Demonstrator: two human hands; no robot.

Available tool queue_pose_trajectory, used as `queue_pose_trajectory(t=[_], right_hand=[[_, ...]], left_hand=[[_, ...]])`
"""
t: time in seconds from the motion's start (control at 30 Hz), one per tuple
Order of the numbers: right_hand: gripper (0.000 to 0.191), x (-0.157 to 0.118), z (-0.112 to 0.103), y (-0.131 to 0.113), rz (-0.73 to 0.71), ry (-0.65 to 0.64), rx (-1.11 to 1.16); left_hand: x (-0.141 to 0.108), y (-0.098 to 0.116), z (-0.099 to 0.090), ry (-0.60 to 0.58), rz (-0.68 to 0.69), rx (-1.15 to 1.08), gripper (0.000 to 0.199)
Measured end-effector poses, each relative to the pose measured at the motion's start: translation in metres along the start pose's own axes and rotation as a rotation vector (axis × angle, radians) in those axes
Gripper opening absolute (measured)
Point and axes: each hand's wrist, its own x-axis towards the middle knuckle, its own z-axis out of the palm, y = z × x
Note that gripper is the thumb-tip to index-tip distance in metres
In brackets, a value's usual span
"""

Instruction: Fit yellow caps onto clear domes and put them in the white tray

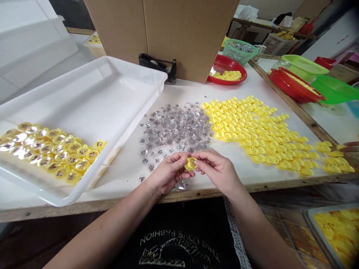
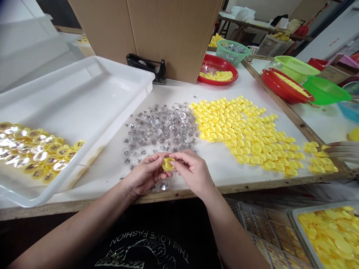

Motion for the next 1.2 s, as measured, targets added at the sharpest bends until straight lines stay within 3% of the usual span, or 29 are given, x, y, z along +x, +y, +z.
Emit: queue_pose_trajectory(t=[0.23,0.43,0.57,0.87,1.07,1.2], right_hand=[[0.017,-0.002,-0.001,-0.02,-0.184,-0.006,-0.449],[0.022,0.001,-0.007,-0.026,-0.309,-0.115,-0.512],[0.017,0.001,-0.011,-0.029,-0.249,-0.162,-0.495],[0.022,0.003,-0.008,-0.025,-0.167,-0.102,-0.413],[0.022,0.003,-0.011,-0.029,-0.064,-0.158,-0.462],[0.018,0.002,-0.008,-0.031,-0.075,-0.124,-0.436]], left_hand=[[-0.001,0.001,0.003,0.022,0.01,0.015,0.032],[-0.001,0.002,0.003,0.012,-0.006,0.032,0.036],[-0.001,0.001,0.003,0.02,-0.006,0.031,0.037],[-0.002,0.001,0.004,0.034,-0.002,0.036,0.036],[-0.002,0.001,0.005,0.024,-0.009,0.035,0.038],[-0.003,0.002,0.005,0.01,-0.021,0.042,0.039]])
